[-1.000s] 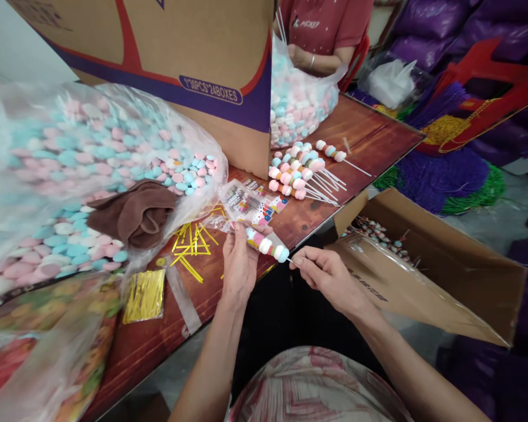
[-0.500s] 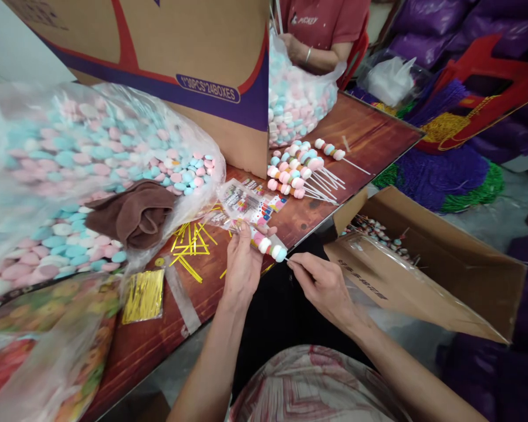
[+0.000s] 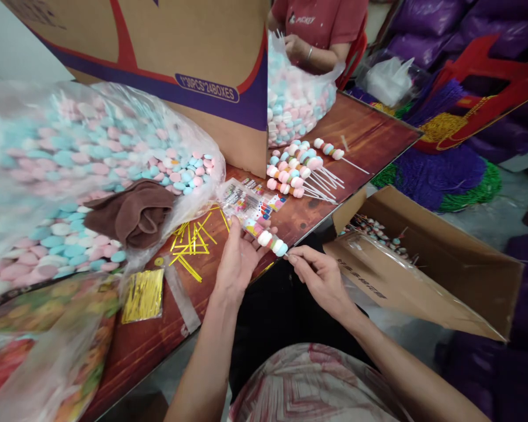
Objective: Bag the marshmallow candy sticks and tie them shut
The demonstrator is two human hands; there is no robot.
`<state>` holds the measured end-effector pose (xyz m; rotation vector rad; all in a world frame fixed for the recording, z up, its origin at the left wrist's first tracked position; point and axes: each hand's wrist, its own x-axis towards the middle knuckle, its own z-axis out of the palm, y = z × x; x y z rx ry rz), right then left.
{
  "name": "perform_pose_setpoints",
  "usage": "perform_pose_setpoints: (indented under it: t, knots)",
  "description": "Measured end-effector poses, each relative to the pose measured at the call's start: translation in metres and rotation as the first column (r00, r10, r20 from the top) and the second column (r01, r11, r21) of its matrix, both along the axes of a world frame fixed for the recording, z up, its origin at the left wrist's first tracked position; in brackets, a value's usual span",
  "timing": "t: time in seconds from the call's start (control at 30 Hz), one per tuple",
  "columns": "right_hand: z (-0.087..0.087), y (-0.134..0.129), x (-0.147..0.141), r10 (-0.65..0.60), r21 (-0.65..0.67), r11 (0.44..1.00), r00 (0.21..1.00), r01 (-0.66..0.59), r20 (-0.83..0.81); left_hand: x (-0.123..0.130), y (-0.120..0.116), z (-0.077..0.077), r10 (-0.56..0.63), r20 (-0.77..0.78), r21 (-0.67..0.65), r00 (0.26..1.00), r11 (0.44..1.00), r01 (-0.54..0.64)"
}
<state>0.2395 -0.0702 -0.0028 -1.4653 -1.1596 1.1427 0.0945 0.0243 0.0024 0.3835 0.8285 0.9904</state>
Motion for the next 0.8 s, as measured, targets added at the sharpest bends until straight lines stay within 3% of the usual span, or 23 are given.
perform_pose_setpoints:
  t: [0.2, 0.33, 0.47, 0.57, 0.7, 0.8]
  knots:
    - [0.005, -0.001, 0.000, 0.046, -0.012, 0.999, 0.999, -0.046, -0.014, 0.000, 0.013, -0.002, 0.137, -0.009, 0.049, 0.991, 0.989, -0.136]
    - [0.012, 0.002, 0.003, 0.041, -0.114, 0.991, 0.975, -0.067, -0.220, -0.002, 0.014, -0.007, 0.155, -0.026, 0.090, 0.988, 0.984, -0.152]
    - [0.015, 0.005, 0.008, -0.002, -0.269, 0.944, 0.810, -0.192, -0.587, -0.001, 0.011, -0.010, 0.164, -0.052, 0.125, 0.985, 0.980, -0.156]
    - [0.014, 0.007, 0.007, -0.044, -0.305, 0.925, 0.732, -0.227, -0.679, 0.001, 0.009, -0.011, 0.152, -0.044, 0.124, 0.987, 0.982, -0.146]
    - [0.009, 0.007, -0.003, -0.072, -0.298, 0.946, 0.812, -0.128, -0.579, 0.004, 0.007, -0.010, 0.145, -0.027, 0.116, 0.989, 0.983, -0.141]
    - [0.006, 0.006, -0.008, -0.025, -0.204, 0.978, 0.945, -0.044, -0.326, 0.004, 0.005, -0.008, 0.154, -0.034, 0.108, 0.987, 0.983, -0.150]
